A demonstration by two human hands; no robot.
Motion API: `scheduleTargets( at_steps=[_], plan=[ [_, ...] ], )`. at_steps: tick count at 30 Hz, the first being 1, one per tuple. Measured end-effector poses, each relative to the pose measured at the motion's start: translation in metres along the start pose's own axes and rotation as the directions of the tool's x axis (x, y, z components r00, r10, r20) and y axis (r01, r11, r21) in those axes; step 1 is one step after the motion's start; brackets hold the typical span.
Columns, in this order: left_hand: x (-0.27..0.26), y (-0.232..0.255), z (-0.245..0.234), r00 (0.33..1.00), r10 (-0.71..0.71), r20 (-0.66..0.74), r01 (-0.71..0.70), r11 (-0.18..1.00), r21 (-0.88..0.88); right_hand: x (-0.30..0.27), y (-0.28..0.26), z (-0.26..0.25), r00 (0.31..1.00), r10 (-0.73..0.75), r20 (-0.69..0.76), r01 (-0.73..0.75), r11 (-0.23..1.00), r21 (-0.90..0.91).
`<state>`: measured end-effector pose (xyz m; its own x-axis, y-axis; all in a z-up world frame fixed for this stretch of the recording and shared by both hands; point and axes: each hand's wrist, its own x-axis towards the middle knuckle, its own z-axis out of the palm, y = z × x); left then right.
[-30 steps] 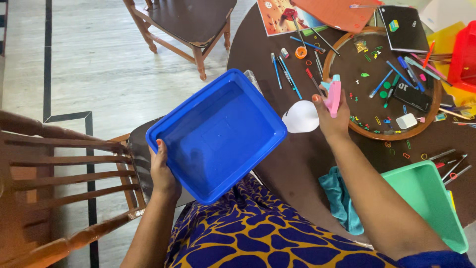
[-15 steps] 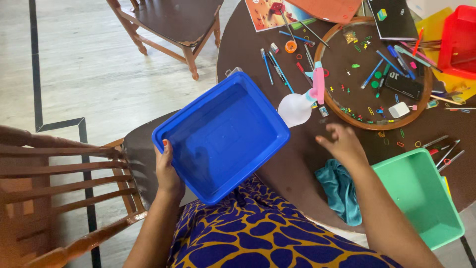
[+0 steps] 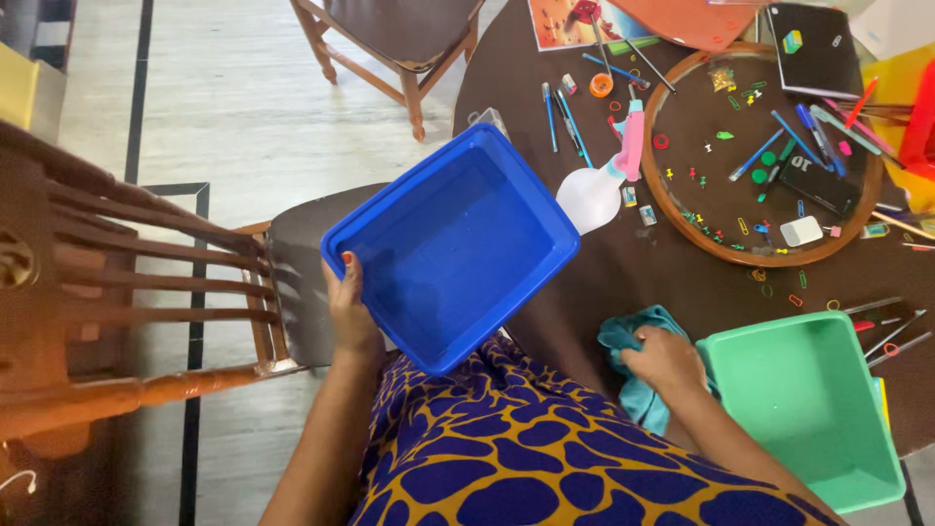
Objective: The person sprays a green plastic tray with a pink spray bottle and wipes it with a teal cloth. They then repeat the process with a blue plastic tray. Finally, they place a green pencil and a black pen into the green tray.
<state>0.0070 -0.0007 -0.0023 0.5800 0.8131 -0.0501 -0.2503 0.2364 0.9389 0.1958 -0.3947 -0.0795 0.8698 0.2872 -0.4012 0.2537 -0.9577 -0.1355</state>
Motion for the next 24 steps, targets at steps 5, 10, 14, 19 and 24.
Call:
scheduleTargets(
  at_steps=[5,10,14,19,24],
  plan=[
    [-0.038,-0.009,0.007,0.998,-0.034,-0.054,0.031,0.998,-0.056,0.032,0.000,-0.063,0.960,-0.233,0.154,0.133,0.865,0.483],
    [-0.062,-0.015,0.013,0.997,0.008,-0.079,-0.012,0.999,-0.051,0.022,-0.032,-0.134,0.863,-0.505,-0.012,0.285,0.469,0.836],
    [-0.075,-0.015,0.015,0.991,0.033,-0.132,-0.036,0.999,-0.023,-0.004,-0.085,-0.172,0.928,-0.366,-0.070,0.179,0.273,0.945],
    [-0.091,-0.018,0.018,0.980,0.158,-0.117,-0.156,0.987,0.027,-0.009,-0.143,-0.159,0.868,-0.426,-0.254,0.352,0.169,0.921],
    [-0.111,-0.021,0.022,0.956,0.273,-0.105,-0.263,0.959,0.104,-0.003,-0.181,-0.098,0.597,-0.674,-0.436,0.801,0.526,0.285]
  ],
)
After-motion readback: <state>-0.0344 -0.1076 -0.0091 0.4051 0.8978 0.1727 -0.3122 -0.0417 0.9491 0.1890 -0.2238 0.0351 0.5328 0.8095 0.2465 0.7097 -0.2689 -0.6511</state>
